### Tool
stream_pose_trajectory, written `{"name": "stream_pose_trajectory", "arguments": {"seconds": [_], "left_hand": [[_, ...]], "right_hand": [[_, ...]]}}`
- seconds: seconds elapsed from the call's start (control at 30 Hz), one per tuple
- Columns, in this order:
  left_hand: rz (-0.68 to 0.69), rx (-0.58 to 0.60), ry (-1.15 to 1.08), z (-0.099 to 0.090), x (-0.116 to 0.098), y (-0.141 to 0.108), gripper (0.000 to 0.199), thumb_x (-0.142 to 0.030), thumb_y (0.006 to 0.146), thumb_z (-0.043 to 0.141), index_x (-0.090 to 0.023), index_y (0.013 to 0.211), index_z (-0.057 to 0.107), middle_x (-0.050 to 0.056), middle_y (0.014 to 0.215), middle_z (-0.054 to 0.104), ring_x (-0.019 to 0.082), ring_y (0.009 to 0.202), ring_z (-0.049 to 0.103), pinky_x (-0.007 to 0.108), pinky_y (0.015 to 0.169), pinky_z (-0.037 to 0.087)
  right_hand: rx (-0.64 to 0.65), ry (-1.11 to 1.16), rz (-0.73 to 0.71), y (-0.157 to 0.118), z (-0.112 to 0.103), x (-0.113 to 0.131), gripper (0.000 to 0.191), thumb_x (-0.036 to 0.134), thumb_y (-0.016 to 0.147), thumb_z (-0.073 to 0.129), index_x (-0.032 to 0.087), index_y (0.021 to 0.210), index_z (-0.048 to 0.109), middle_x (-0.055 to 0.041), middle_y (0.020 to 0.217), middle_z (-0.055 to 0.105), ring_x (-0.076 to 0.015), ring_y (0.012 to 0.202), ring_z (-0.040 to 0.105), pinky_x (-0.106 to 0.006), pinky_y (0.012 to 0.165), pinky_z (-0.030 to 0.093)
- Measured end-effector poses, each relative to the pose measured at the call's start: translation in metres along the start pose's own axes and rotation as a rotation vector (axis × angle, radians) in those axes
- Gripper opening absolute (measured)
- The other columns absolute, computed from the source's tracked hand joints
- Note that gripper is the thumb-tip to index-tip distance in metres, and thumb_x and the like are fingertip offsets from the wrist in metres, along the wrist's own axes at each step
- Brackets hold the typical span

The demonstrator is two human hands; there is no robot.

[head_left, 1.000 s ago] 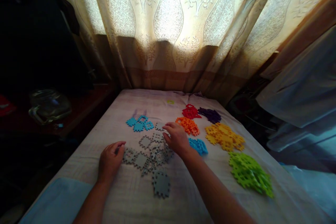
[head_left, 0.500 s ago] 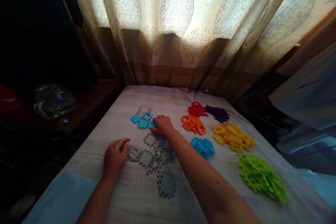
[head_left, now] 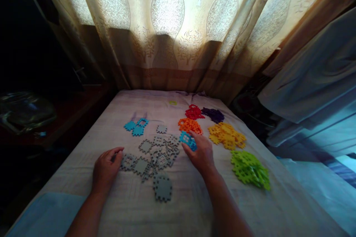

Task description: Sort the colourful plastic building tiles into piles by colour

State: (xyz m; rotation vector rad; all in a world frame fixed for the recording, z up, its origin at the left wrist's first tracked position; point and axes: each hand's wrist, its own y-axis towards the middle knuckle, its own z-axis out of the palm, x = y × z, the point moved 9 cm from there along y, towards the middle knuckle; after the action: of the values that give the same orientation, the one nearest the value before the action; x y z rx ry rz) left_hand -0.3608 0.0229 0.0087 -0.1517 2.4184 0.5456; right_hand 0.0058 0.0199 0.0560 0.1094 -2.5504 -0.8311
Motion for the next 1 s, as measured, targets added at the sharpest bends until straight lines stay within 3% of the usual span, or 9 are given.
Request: {"name": "stream_pose_trajectory", "arguments": {"seconds": [0.17, 0.33, 0.53, 0.77, 0.9, 1.0], "left_hand": [[0.003, 0.003, 0.023, -0.001, -0.001, 0.001, 0.039, -0.048, 0.076, 0.045, -0.023, 0.088, 0.074, 0.005, 0.09, 0.075, 0.023, 0.082, 0.067, 0.032, 0.077, 0.052], [-0.004, 0.001, 0.035, 0.001, 0.003, 0.002, 0.04, -0.048, 0.076, 0.045, -0.022, 0.088, 0.074, 0.005, 0.088, 0.075, 0.023, 0.08, 0.067, 0.032, 0.077, 0.053], [-0.021, 0.012, 0.034, 0.001, 0.007, 0.002, 0.039, -0.048, 0.076, 0.046, -0.023, 0.088, 0.073, 0.005, 0.087, 0.074, 0.022, 0.079, 0.067, 0.032, 0.077, 0.053], [-0.004, -0.002, 0.025, 0.001, 0.003, 0.001, 0.039, -0.048, 0.076, 0.045, -0.023, 0.087, 0.073, 0.005, 0.088, 0.075, 0.022, 0.08, 0.067, 0.032, 0.077, 0.053], [0.013, -0.014, 0.009, 0.0, 0.001, 0.0, 0.039, -0.048, 0.077, 0.045, -0.023, 0.086, 0.073, 0.005, 0.088, 0.075, 0.023, 0.081, 0.067, 0.032, 0.079, 0.052], [0.011, -0.027, -0.009, 0.0, 0.002, -0.001, 0.038, -0.047, 0.077, 0.045, -0.023, 0.087, 0.073, 0.005, 0.088, 0.075, 0.023, 0.082, 0.067, 0.033, 0.081, 0.052]], "right_hand": [[-0.04, -0.08, 0.162, -0.032, -0.032, -0.07, 0.054, 0.054, 0.084, 0.052, 0.016, 0.12, 0.061, -0.0119, 0.102, 0.07, -0.0272, 0.096, 0.061, -0.041, 0.089, 0.043], [0.008, -0.123, 0.213, -0.054, -0.031, -0.088, 0.054, 0.053, 0.083, 0.052, 0.016, 0.121, 0.061, -0.0118, 0.106, 0.069, -0.0276, 0.098, 0.06, -0.042, 0.09, 0.042], [0.042, -0.169, 0.191, -0.058, -0.022, -0.084, 0.052, 0.05, 0.081, 0.055, 0.015, 0.118, 0.062, -0.0131, 0.108, 0.069, -0.0287, 0.101, 0.06, -0.043, 0.089, 0.043], [-0.023, -0.162, 0.123, -0.051, -0.028, -0.073, 0.045, 0.047, 0.085, 0.053, 0.015, 0.115, 0.064, -0.0133, 0.108, 0.069, -0.0272, 0.099, 0.06, -0.042, 0.09, 0.044], [-0.063, -0.14, 0.039, -0.027, -0.026, -0.041, 0.038, 0.041, 0.086, 0.053, 0.017, 0.113, 0.065, -0.0127, 0.108, 0.068, -0.0269, 0.101, 0.059, -0.042, 0.092, 0.043], [-0.027, -0.079, -0.054, 0.0, -0.008, 0.001, 0.032, 0.033, 0.086, 0.052, 0.02, 0.111, 0.067, -0.0105, 0.109, 0.068, -0.0251, 0.102, 0.059, -0.041, 0.093, 0.042]]}}
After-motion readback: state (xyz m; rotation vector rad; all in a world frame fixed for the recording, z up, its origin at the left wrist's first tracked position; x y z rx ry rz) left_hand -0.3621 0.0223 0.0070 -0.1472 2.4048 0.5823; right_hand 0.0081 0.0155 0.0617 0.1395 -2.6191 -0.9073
